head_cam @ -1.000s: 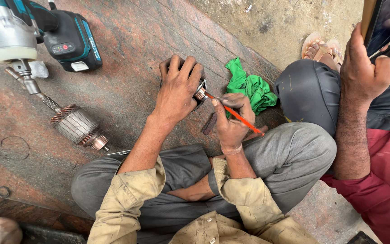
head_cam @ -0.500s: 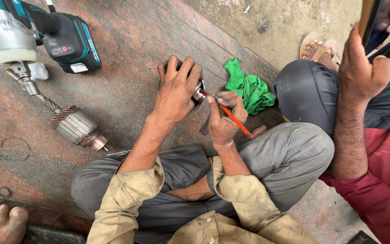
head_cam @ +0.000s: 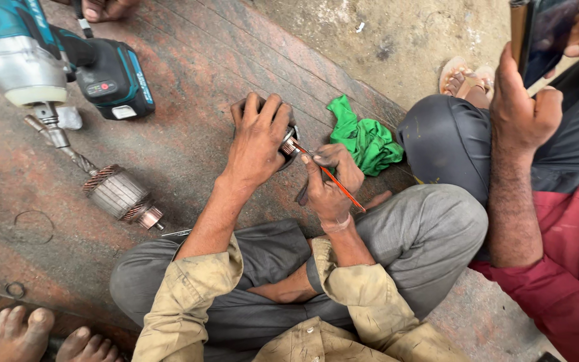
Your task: The person sits cross-legged on the floor holding an electric motor armature seated in a bearing housing, and uses a red-handled file to file the commutator end of the armature, rotating the armature between strokes. A cordless drill and a second armature lie on the floor beside them.
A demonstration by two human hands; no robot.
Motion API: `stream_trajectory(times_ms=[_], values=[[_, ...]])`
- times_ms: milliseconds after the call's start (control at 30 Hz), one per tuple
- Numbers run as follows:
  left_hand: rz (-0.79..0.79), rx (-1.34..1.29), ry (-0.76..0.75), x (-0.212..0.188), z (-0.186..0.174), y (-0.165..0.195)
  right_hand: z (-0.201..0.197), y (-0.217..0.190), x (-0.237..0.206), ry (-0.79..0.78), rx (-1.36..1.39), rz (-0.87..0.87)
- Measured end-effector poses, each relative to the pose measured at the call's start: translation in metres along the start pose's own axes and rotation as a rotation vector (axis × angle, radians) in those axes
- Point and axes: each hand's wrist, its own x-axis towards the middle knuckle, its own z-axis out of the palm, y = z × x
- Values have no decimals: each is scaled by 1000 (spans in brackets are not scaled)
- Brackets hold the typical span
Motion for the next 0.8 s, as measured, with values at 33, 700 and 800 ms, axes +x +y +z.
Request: stream_trajectory(times_ms=[33,700,800], values=[[5,7,2,0,0,-1,1,0,0,5,24,1],[80,-122,-64,-3,-14,-13,17,9,-11,-3,-8,88],[35,-174,-84,-3,-11,-15,18,12,-12,55,76,151]])
